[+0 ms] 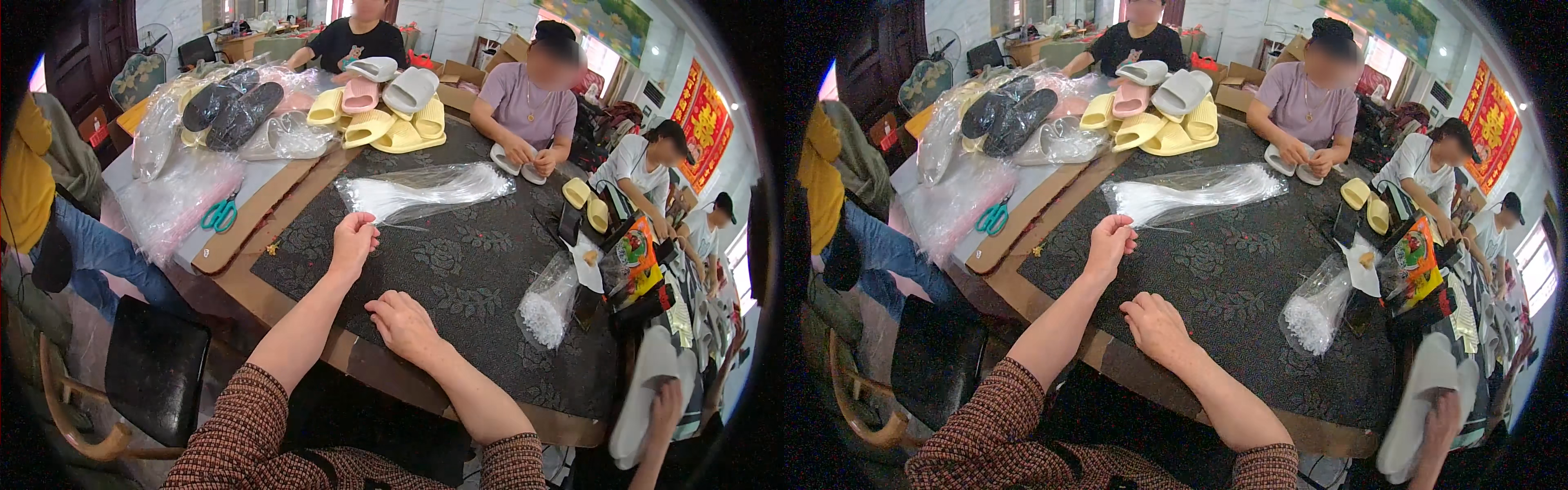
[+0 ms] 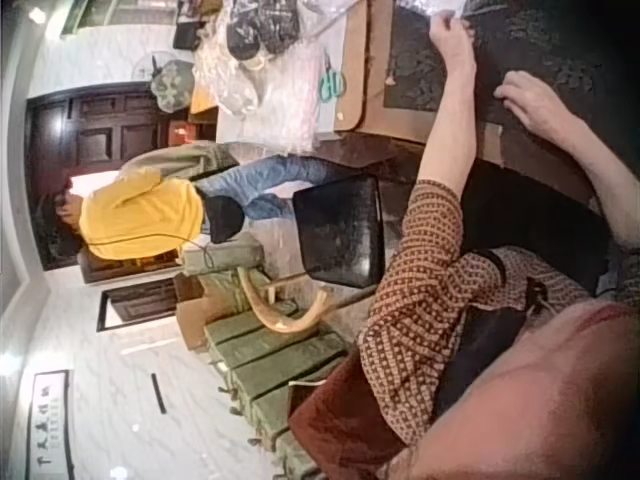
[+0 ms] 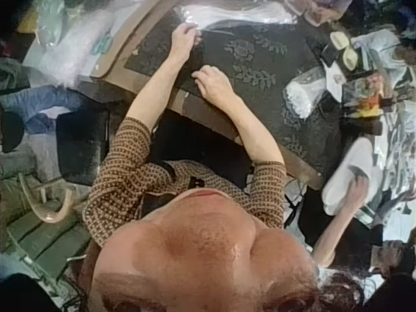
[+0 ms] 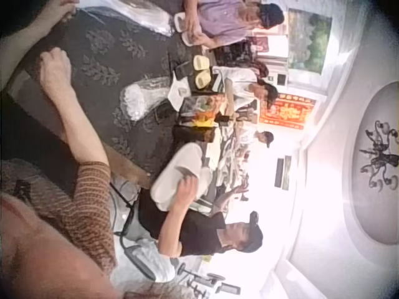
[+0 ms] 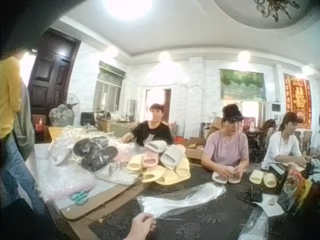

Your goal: The person connects pairs of slippers together by taking slippers on the table and threading plastic tag fasteners through them by hand.

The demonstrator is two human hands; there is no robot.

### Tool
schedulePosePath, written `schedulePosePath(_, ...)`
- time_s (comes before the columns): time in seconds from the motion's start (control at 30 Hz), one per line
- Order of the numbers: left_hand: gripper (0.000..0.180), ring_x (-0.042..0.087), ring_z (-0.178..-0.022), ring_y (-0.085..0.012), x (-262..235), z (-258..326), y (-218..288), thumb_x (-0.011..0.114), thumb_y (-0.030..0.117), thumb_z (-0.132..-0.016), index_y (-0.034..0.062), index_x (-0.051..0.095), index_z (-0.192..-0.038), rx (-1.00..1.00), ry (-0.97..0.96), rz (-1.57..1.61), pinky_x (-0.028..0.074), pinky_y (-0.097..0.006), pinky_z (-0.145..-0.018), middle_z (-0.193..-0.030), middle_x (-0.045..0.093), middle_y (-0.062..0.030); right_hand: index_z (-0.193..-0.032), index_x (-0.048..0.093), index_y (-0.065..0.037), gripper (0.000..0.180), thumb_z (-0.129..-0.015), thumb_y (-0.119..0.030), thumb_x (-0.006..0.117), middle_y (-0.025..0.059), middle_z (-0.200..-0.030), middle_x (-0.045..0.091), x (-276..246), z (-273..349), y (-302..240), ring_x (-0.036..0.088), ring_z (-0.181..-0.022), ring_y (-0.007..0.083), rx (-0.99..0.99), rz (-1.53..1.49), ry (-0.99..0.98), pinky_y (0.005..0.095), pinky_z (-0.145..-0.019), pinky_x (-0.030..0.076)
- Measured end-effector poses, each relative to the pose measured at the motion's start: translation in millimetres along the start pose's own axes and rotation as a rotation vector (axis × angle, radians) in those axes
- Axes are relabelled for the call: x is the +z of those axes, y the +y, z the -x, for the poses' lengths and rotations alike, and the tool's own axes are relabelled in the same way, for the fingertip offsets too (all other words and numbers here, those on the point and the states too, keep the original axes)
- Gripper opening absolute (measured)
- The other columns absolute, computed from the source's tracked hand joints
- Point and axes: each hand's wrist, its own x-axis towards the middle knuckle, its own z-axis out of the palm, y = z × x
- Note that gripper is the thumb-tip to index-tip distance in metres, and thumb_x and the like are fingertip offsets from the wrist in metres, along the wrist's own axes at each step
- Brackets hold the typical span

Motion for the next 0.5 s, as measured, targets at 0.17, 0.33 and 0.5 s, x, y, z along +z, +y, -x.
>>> schedulePosePath(0.17, 0.017, 0.055, -0.061, -0.0087, 0, 0, 3, 0.051, 0.005, -0.086, 0.0028, 0.057, -0.101, 0.032, 0.009, 0.005, 0.046, -0.022, -0.054, -0.078, 0.060, -0.0038, -0.098, 0.063, -0.005, 0.017, -0.081, -0.007, 0.061, 0.0093, -0.090, 0.055, -2, -1, -3, 0.055, -0.087, 0.0276, 0.004, 0.006, -0.005, 0.0370, -0.077, 0.046)
schedulePosePath(0.33, 0.016, 0.054, -0.069, -0.0072, 1, 17, 40, 0.049, 0.000, -0.088, 0.0000, 0.058, -0.101, 0.352, 0.050, 0.035, 0.046, -0.020, -0.063, -0.083, 0.059, -0.0033, -0.099, 0.063, -0.005, 0.019, -0.081, -0.009, 0.061, 0.0087, -0.093, 0.055, 1, -4, 1, 0.055, -0.089, 0.0269, -0.010, 0.007, -0.024, 0.0373, -0.078, 0.047)
schedulePosePath(0.5, 0.016, 0.056, -0.078, -0.0156, 9, 101, 166, 0.047, 0.000, -0.087, 0.0007, 0.057, -0.100, 1.092, -0.122, 0.100, 0.047, -0.026, -0.070, -0.092, 0.058, -0.0110, -0.099, 0.063, -0.005, 0.019, -0.081, -0.008, 0.061, 0.0093, -0.091, 0.054, 0, 4, 6, 0.054, -0.086, 0.0274, -0.007, -0.012, 0.012, 0.0378, -0.077, 0.046)
